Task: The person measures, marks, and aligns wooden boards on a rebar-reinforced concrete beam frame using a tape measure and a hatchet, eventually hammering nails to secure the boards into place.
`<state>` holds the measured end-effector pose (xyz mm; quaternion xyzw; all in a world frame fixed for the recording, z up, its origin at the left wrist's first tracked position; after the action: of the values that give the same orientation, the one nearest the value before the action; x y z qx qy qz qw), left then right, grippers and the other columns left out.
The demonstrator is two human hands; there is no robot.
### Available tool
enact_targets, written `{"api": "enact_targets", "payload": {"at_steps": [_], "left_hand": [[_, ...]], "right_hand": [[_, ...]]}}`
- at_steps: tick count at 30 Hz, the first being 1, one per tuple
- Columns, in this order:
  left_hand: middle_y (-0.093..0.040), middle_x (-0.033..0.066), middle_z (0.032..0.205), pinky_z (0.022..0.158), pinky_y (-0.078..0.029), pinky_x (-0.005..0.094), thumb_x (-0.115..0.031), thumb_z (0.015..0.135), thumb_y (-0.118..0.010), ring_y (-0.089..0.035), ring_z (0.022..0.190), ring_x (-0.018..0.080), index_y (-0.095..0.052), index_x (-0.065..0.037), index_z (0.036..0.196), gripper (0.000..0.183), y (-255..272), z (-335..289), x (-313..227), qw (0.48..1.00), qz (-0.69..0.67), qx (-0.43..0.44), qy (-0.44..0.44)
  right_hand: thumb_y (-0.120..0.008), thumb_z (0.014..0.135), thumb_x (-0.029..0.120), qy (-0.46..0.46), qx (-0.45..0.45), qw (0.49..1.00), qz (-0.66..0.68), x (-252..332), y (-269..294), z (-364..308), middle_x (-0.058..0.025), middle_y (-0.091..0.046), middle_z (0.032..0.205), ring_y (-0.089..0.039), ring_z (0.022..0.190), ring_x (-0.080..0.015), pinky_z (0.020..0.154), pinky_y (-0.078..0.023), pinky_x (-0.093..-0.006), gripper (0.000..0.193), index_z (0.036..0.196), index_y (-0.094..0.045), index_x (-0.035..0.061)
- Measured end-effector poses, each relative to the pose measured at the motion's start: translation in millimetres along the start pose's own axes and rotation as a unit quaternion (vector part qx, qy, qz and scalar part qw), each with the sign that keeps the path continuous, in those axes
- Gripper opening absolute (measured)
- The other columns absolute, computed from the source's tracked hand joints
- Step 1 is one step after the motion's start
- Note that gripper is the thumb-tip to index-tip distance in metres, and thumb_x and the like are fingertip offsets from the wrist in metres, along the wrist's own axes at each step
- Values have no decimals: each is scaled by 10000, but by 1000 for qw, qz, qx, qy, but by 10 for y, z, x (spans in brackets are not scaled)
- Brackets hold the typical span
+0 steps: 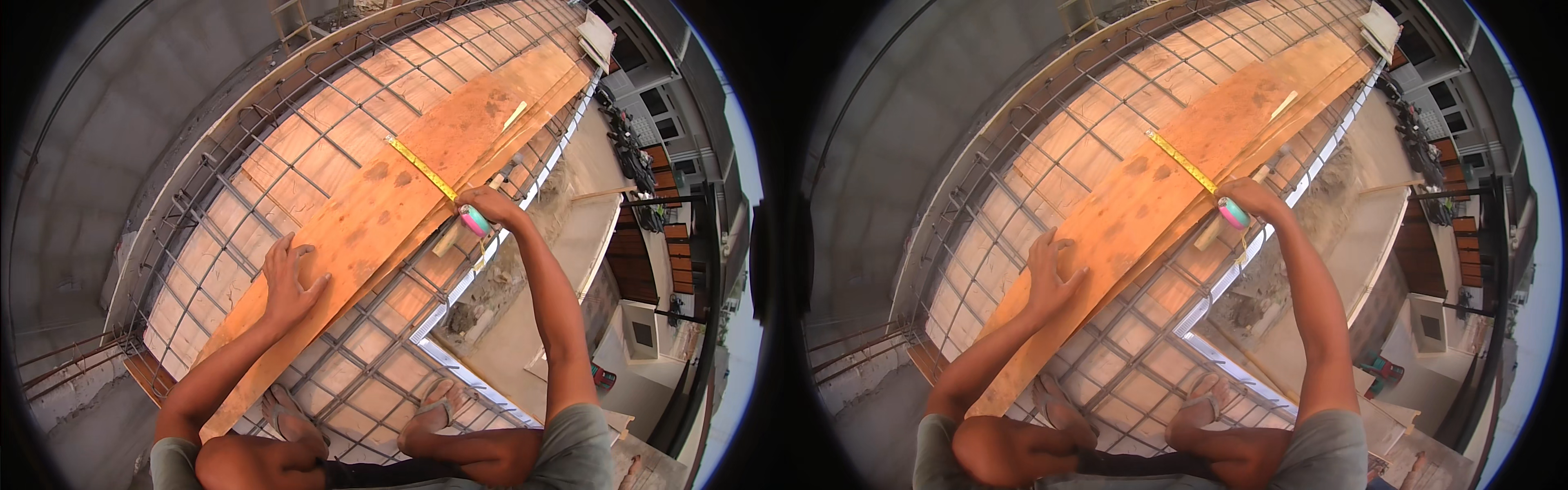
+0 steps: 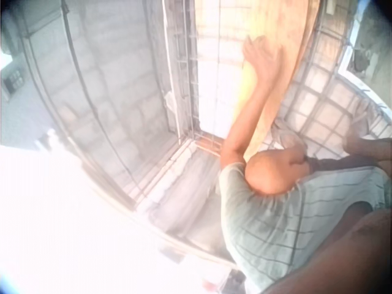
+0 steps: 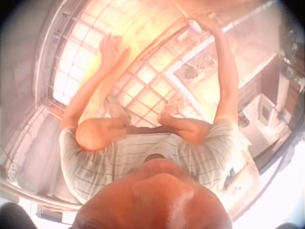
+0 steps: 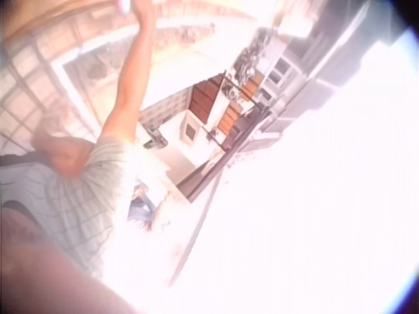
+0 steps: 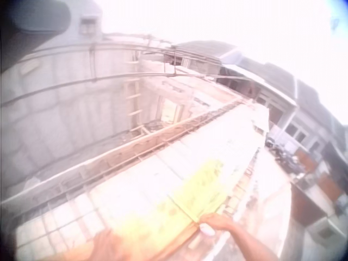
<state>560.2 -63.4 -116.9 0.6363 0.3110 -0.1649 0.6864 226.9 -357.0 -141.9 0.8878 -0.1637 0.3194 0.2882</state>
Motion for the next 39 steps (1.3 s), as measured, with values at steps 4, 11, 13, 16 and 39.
{"api": "enact_targets", "payload": {"at_steps": [4,11,13,16,39], "left_hand": [[-252,266,1592,1203,-142,567,-326,871,-719,-181,1498,448,-526,-97,1384,594,-2,-4,-124,995,92,35,-30],[-184,229,1633,1234,-66,557,-355,940,-631,-105,1533,406,-468,-100,1460,602,-384,633,-357,982,83,101,-139],[-203,224,1635,1226,-92,581,-315,952,-626,-159,1520,411,-454,-69,1462,592,-573,917,-523,977,80,67,-185],[-225,206,1627,1230,-106,569,-322,969,-600,-177,1519,385,-420,-76,1488,603,-780,1318,-778,976,75,20,-202],[-611,116,1294,1119,-371,449,-298,882,-708,-506,1265,314,-648,-45,1218,425,-1095,1872,-1013,975,-44,-26,-218]], "right_hand": [[-571,922,266,17,-3,998,-63,84,3,-14,-83,-728,917,-664,880,-181,830,-509,-310,317,930,-733,-6],[-599,888,348,23,-13,994,-108,45,56,-33,-134,-727,948,-650,865,-233,810,-500,-355,377,983,-750,16],[-606,886,359,70,-15,988,-138,141,115,-176,-109,-728,877,-647,807,-197,767,-504,-337,386,949,-753,7],[-608,890,359,22,-46,990,-130,132,147,-213,-109,-723,847,-642,773,-188,746,-503,-339,382,948,-752,10],[-478,981,100,88,-138,980,-116,763,215,-173,-161,-733,1073,-708,932,-230,811,-537,-358,298,1178,-653,-40]]}}
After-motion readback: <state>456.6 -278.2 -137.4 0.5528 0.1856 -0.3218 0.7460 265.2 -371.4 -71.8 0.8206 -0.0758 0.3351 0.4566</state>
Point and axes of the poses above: each hand's wrist, its own z-axis towards the middle knuckle, its own y-axis out of the back of the hand, x = y × z, the point moved 4 cm from there along z, towards the middle knuckle
